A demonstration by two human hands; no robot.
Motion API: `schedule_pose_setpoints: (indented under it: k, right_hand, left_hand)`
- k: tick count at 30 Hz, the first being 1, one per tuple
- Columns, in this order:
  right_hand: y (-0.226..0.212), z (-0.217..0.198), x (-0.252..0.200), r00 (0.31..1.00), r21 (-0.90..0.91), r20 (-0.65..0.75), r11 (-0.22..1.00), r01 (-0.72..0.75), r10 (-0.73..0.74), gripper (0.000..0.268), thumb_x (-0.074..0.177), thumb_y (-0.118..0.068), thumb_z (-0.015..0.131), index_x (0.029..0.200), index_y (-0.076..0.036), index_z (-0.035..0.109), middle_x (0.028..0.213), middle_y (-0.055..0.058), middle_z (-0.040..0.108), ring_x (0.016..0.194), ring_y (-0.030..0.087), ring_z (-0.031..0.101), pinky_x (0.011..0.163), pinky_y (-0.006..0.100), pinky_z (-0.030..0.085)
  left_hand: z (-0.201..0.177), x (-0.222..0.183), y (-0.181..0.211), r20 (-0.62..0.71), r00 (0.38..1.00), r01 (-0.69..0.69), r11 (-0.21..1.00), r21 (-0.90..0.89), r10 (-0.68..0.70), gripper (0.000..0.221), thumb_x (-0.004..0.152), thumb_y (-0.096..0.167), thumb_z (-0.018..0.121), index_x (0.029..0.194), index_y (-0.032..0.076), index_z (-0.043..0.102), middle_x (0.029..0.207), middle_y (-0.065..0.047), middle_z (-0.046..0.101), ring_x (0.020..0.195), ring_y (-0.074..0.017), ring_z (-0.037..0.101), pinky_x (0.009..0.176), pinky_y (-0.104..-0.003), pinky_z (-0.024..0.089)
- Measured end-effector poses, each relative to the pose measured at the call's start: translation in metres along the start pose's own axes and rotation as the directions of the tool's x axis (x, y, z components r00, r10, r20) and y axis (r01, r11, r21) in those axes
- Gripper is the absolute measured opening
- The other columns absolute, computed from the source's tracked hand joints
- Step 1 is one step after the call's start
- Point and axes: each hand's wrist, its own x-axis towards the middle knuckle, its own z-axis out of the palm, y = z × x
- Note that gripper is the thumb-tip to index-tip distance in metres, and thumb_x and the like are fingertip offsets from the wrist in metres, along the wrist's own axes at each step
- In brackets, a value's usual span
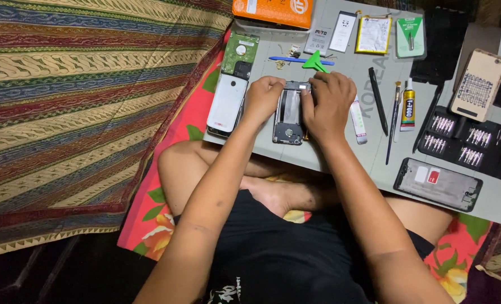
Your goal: Scraping adhesive residue from a mobile phone frame using a small metal tool during a repair.
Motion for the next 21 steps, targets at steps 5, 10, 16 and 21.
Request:
schedule_pose_setpoints:
  k: [5,10,16,21]
  right_hand:
    - [0.000,-0.003,0.002,1.000,0.077,-0.015,0.997,-0.018,0.019,0.033,0.112,-0.031,0.057,0.098,-0.007,0.074,0.115,0.007,0.067,0.124,0.029,0.051,0.115,0.052,0.026]
    - [0.004,0.001,0.001,0.999,0.115,-0.015,0.993,-0.028,0.030,0.031,0.112,-0.027,0.057,0.090,-0.007,0.067,0.123,0.008,0.065,0.129,0.033,0.047,0.116,0.054,0.024]
    - [0.010,0.006,0.000,0.999,0.130,-0.008,0.991,-0.042,0.043,0.036,0.112,-0.028,0.055,0.083,-0.008,0.062,0.122,0.008,0.062,0.130,0.033,0.045,0.116,0.053,0.023]
    - [0.012,0.006,0.000,0.998,0.139,0.039,0.989,-0.058,0.053,0.036,0.111,-0.027,0.054,0.081,-0.007,0.058,0.121,0.008,0.057,0.128,0.033,0.042,0.113,0.051,0.025]
  left_hand:
    - [-0.004,-0.013,0.013,0.045,0.998,0.050,0.987,-0.154,-0.044,0.030,0.090,0.020,0.060,0.108,0.003,0.076,0.070,-0.008,0.066,0.065,-0.0136,0.065,0.060,-0.027,0.060]
    - [-0.002,-0.015,0.016,0.074,0.997,0.045,0.984,-0.174,-0.033,0.031,0.090,0.019,0.060,0.109,0.000,0.076,0.072,-0.010,0.067,0.069,-0.0152,0.066,0.064,-0.027,0.061]
    - [-0.002,-0.014,0.013,0.055,0.999,0.006,0.999,-0.054,-0.003,0.031,0.091,0.027,0.061,0.110,0.008,0.078,0.082,-0.013,0.074,0.082,-0.0234,0.073,0.072,-0.040,0.061]
    - [-0.006,-0.021,0.025,0.058,0.998,-0.011,1.000,-0.014,0.012,0.032,0.092,0.032,0.061,0.109,0.011,0.079,0.082,-0.010,0.077,0.082,-0.0235,0.074,0.072,-0.038,0.060]
